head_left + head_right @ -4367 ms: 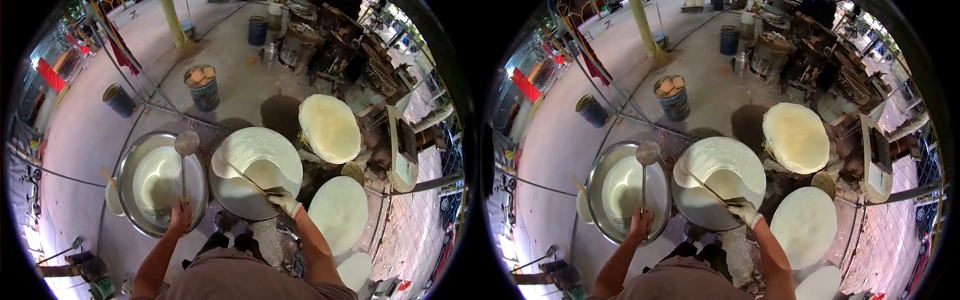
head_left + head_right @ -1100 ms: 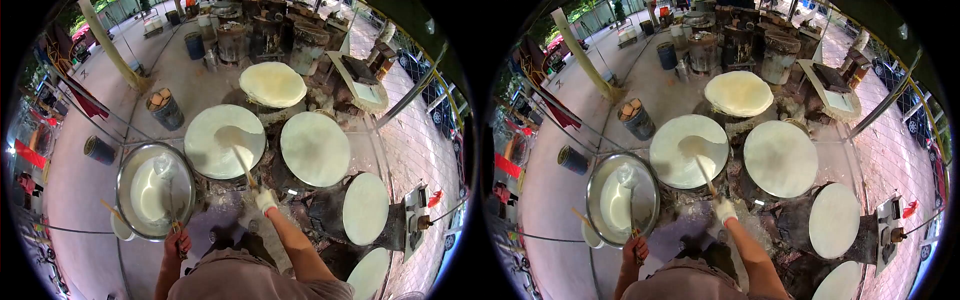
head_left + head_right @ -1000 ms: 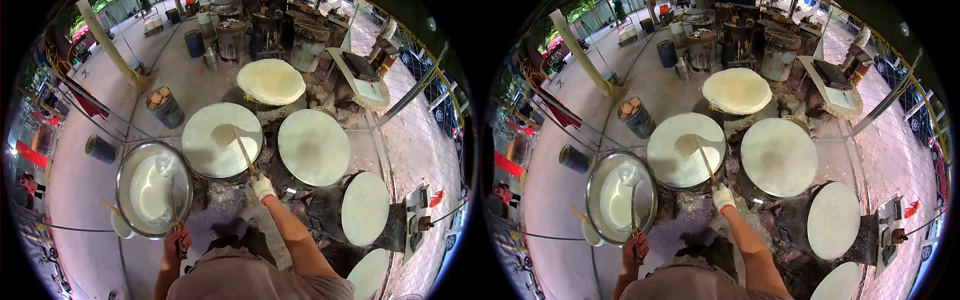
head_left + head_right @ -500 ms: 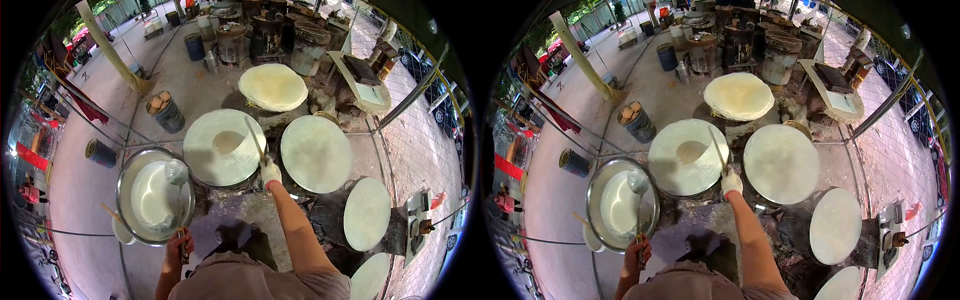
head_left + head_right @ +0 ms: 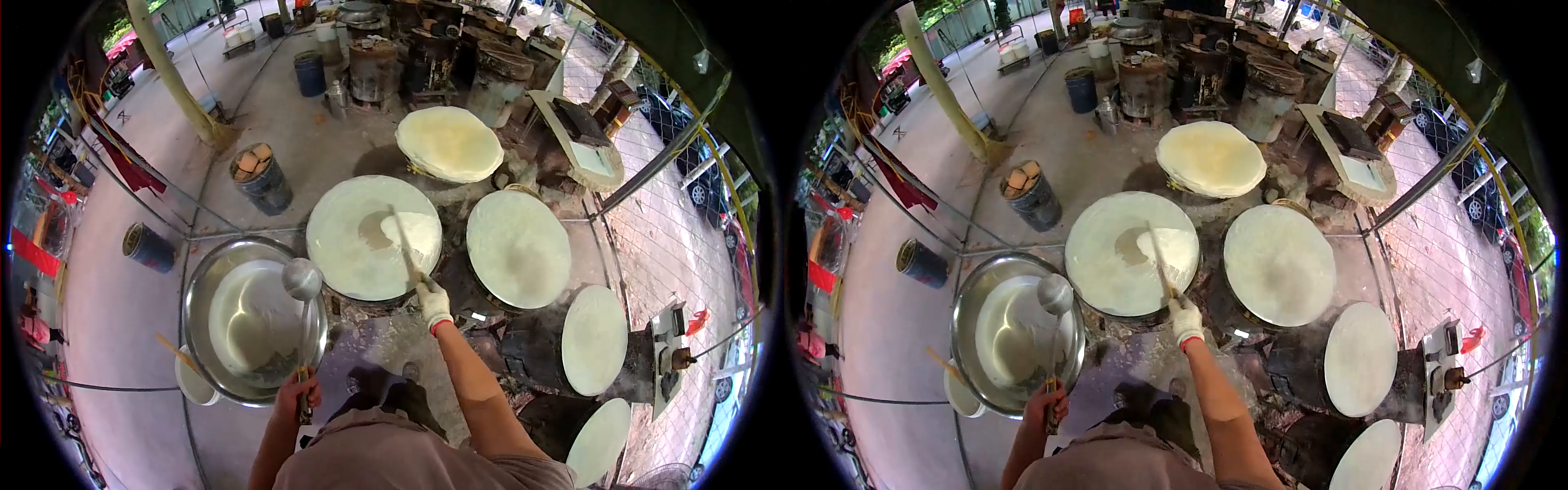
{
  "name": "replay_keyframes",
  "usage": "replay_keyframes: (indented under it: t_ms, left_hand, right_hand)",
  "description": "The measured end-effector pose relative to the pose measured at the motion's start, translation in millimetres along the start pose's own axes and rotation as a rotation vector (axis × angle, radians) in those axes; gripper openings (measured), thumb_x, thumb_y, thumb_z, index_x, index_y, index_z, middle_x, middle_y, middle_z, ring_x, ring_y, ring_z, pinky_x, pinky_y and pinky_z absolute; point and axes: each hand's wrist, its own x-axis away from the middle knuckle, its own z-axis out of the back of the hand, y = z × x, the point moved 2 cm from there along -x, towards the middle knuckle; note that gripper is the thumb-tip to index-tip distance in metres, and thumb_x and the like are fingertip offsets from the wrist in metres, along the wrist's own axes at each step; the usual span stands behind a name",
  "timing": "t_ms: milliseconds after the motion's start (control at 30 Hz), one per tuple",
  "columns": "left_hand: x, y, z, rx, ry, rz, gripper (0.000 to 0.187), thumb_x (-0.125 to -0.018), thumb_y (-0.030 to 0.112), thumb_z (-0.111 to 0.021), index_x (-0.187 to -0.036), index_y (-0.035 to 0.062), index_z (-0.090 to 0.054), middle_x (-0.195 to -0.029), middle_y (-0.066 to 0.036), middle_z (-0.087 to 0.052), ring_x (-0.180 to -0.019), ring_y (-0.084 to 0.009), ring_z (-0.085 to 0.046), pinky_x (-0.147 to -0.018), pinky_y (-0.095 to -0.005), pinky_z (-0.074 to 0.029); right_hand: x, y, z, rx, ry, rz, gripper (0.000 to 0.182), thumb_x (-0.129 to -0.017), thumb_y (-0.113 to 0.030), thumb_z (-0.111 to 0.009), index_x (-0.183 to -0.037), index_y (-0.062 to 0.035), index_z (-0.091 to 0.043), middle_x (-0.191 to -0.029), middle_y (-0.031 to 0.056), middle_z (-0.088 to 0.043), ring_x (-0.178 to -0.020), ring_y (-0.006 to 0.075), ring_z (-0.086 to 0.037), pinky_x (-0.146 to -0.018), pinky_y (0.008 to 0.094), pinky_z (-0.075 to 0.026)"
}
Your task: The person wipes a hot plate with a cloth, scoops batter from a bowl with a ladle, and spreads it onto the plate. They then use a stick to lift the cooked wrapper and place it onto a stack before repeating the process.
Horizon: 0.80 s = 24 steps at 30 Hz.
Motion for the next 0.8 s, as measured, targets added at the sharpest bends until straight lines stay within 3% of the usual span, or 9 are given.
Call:
replay_keyframes:
  t_ms: [67, 133, 300, 333, 400, 533, 600, 667, 800]
  left_hand:
    - [-3, 4, -1, 0.025, -0.036, 0.009, 0.024, -0.084, 0.003, -0.055, -0.107, 0.0033, -0.049, -0.072, -0.006, -0.046, -0.053, -0.0146, -0.046, -0.043, -0.0268, -0.038]
    - [-6, 7, -4, 0.048, -0.064, 0.012, 0.023, -0.083, 0.003, -0.054, -0.106, 0.0028, -0.048, -0.073, -0.006, -0.047, -0.053, -0.0148, -0.046, -0.044, -0.0271, -0.039]
    - [-14, 7, -13, 0.013, -0.093, 0.031, 0.024, -0.082, 0.002, -0.055, -0.104, 0.0021, -0.047, -0.073, -0.006, -0.047, -0.056, -0.0161, -0.048, -0.049, -0.029, -0.038]
    - [-14, 4, -14, 0.016, -0.088, 0.03, 0.024, -0.082, 0.002, -0.055, -0.104, 0.0021, -0.047, -0.073, -0.006, -0.047, -0.056, -0.0161, -0.048, -0.049, -0.029, -0.038]
    - [-22, 0, -19, -0.039, -0.031, 0.039, 0.022, -0.082, 0.001, -0.055, -0.102, 0.0025, -0.047, -0.072, -0.006, -0.047, -0.057, -0.0158, -0.048, -0.049, -0.029, -0.038]
    - [-25, -15, -42, -0.005, 0.003, 0.034, 0.02, -0.082, 0.0, -0.054, -0.1, 0.0023, -0.047, -0.072, -0.006, -0.047, -0.055, -0.0154, -0.047, -0.047, -0.0292, -0.038]
    - [-32, -22, -46, 0.0, -0.007, 0.023, 0.023, -0.082, 0.003, -0.056, -0.103, 0.0035, -0.048, -0.075, -0.007, -0.048, -0.056, -0.0157, -0.047, -0.045, -0.0276, -0.039]
    - [-31, -33, -54, 0.037, 0.04, 0.018, 0.022, -0.082, 0.003, -0.055, -0.103, 0.0033, -0.047, -0.075, -0.007, -0.048, -0.055, -0.0153, -0.047, -0.045, -0.0277, -0.038]
    - [-25, -48, -79, 0.057, 0.147, 0.025, 0.014, -0.086, 0.005, -0.051, -0.099, 0.0028, -0.047, -0.069, -0.005, -0.046, -0.05, -0.0138, -0.043, -0.044, -0.0274, -0.034]
  right_hand:
    - [24, -19, 5, -0.203, 0.162, -0.097, 0.043, -0.088, -0.014, -0.053, -0.127, 0.0027, -0.051, -0.113, 0.0142, -0.063, -0.103, 0.0189, -0.057, -0.091, 0.0264, -0.04]
    - [11, 52, -1, 0.07, 0.196, 0.11, 0.04, -0.089, -0.015, -0.055, -0.124, 0.0039, -0.054, -0.108, 0.0094, -0.064, -0.095, 0.0134, -0.057, -0.085, 0.0238, -0.043]
    - [-16, -20, 3, 0.301, -0.069, 0.034, 0.04, -0.088, -0.018, -0.057, -0.121, 0.0051, -0.056, -0.108, 0.0119, -0.064, -0.097, 0.0159, -0.059, -0.086, 0.0247, -0.043]
    - [-4, -47, 9, 0.377, 0.058, 0.087, 0.042, -0.087, -0.025, -0.054, -0.12, -0.0009, -0.057, -0.105, 0.0225, -0.065, -0.095, 0.0267, -0.064, -0.084, 0.0329, -0.047]
    - [-23, 10, 16, 0.14, 0.108, 0.015, 0.041, -0.087, -0.024, -0.055, -0.123, -0.004, -0.056, -0.105, 0.0186, -0.066, -0.095, 0.024, -0.064, -0.086, 0.0315, -0.046]
    - [-36, -20, -9, 0.49, -0.17, 0.269, 0.044, -0.087, -0.035, -0.053, -0.118, -0.0046, -0.059, -0.107, 0.0237, -0.063, -0.1, 0.0348, -0.062, -0.088, 0.0382, -0.047]
    - [-89, -13, 3, 0.68, -0.25, 0.104, 0.05, -0.083, -0.045, -0.054, -0.108, -0.0026, -0.063, -0.103, 0.0256, -0.061, -0.102, 0.0388, -0.058, -0.087, 0.0415, -0.047]
    - [-111, -9, 16, 0.445, -0.124, 0.013, 0.045, -0.082, -0.044, -0.056, -0.108, -0.0077, -0.065, -0.099, 0.0247, -0.063, -0.1, 0.0367, -0.061, -0.086, 0.0397, -0.047]
    - [-72, -17, 17, 0.47, -0.315, 0.155, 0.043, -0.086, -0.037, -0.055, -0.118, -0.0085, -0.061, -0.11, 0.0232, -0.061, -0.108, 0.0319, -0.058, -0.091, 0.0345, -0.045]
